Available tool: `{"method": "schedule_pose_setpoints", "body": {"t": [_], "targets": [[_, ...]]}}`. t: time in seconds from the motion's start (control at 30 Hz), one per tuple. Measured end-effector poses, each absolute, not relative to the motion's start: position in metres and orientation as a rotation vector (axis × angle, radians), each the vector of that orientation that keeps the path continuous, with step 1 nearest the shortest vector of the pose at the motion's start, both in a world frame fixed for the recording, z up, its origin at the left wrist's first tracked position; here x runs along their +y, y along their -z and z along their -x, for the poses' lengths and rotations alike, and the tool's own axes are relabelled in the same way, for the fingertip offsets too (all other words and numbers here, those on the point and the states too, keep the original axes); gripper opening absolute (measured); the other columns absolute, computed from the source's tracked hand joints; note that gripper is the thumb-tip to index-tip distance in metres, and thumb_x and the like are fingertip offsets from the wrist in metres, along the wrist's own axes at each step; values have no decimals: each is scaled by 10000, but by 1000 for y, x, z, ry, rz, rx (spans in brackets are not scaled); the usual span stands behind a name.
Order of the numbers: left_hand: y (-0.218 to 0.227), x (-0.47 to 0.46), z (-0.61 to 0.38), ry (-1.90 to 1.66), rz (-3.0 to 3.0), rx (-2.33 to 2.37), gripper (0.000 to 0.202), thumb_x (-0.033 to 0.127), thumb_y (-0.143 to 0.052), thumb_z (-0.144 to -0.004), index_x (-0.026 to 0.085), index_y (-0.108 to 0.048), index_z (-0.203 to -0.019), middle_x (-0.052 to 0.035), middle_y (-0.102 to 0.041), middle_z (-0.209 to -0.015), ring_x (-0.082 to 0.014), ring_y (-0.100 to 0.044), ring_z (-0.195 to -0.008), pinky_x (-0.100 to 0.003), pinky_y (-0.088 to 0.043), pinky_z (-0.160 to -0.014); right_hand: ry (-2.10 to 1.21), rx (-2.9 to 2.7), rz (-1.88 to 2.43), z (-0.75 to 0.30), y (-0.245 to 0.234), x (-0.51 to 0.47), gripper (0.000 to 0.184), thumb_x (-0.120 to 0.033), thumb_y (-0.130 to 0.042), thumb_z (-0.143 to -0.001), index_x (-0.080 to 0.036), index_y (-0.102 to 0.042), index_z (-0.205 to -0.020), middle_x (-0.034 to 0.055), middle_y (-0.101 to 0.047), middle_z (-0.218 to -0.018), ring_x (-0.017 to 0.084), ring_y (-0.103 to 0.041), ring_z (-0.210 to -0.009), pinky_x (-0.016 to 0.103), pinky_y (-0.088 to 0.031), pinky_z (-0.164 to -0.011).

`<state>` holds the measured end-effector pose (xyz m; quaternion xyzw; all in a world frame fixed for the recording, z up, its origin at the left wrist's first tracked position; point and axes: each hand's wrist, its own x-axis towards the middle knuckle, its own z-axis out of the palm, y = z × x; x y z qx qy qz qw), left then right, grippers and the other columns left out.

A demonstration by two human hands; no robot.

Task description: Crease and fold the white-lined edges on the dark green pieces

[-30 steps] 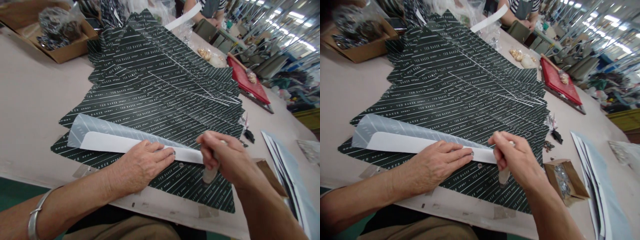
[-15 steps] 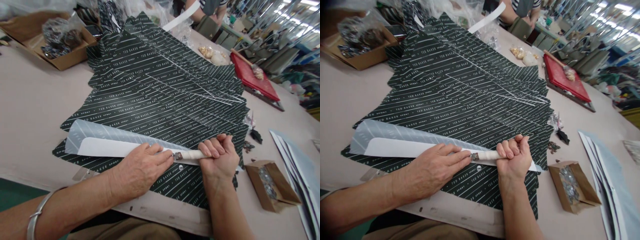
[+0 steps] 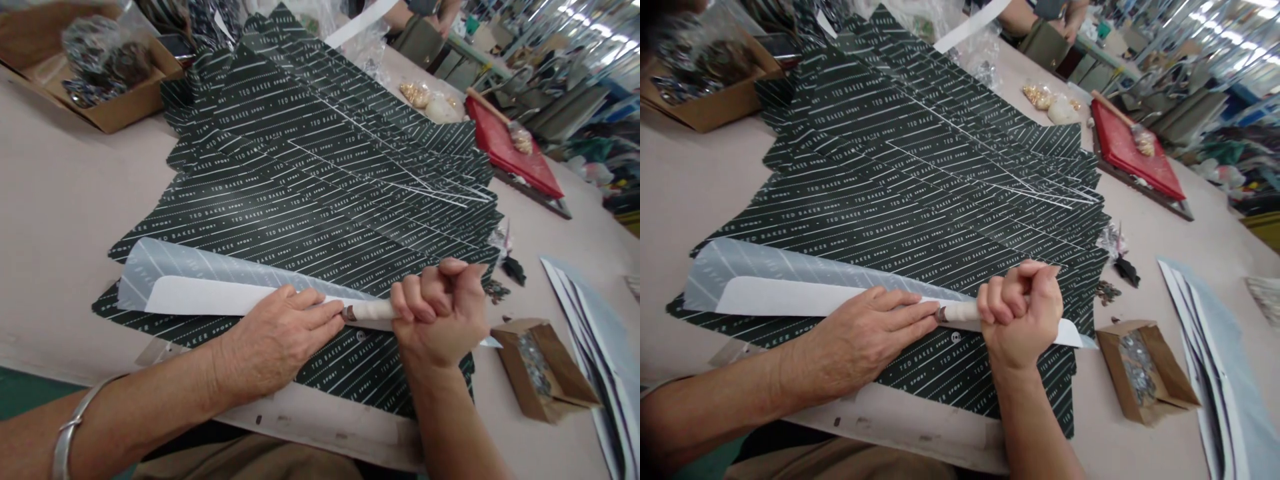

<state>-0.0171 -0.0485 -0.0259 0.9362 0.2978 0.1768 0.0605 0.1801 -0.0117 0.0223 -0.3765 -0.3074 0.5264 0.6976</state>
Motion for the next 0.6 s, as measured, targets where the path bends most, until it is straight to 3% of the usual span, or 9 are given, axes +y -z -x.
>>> {"method": "schedule_pose_setpoints", "body": {"t": [0.33,0.6], "targets": [[19,-50,19,-466,-2845,908,342,140,-458,-992,169,-515,-1327,-53,-579,-1342,-208,-550,-1104,-355,-480,-798,-1165,-769,812,-187,-25,-11,256,-397,-589,-942,-238,-630,-746,-126,-162,-457,70,-111,-338,156,-274,-311],[20,-48,18,-503,-2826,912,331,164,-316,-1044,146,-539,-1288,-22,-569,-1346,-221,-531,-1081,-397,-454,-732,-1011,-973,887,-163,-35,-31,254,-363,-594,-951,-225,-689,-759,-108,-243,-456,60,-243,-335,175,-277,-358]]}}
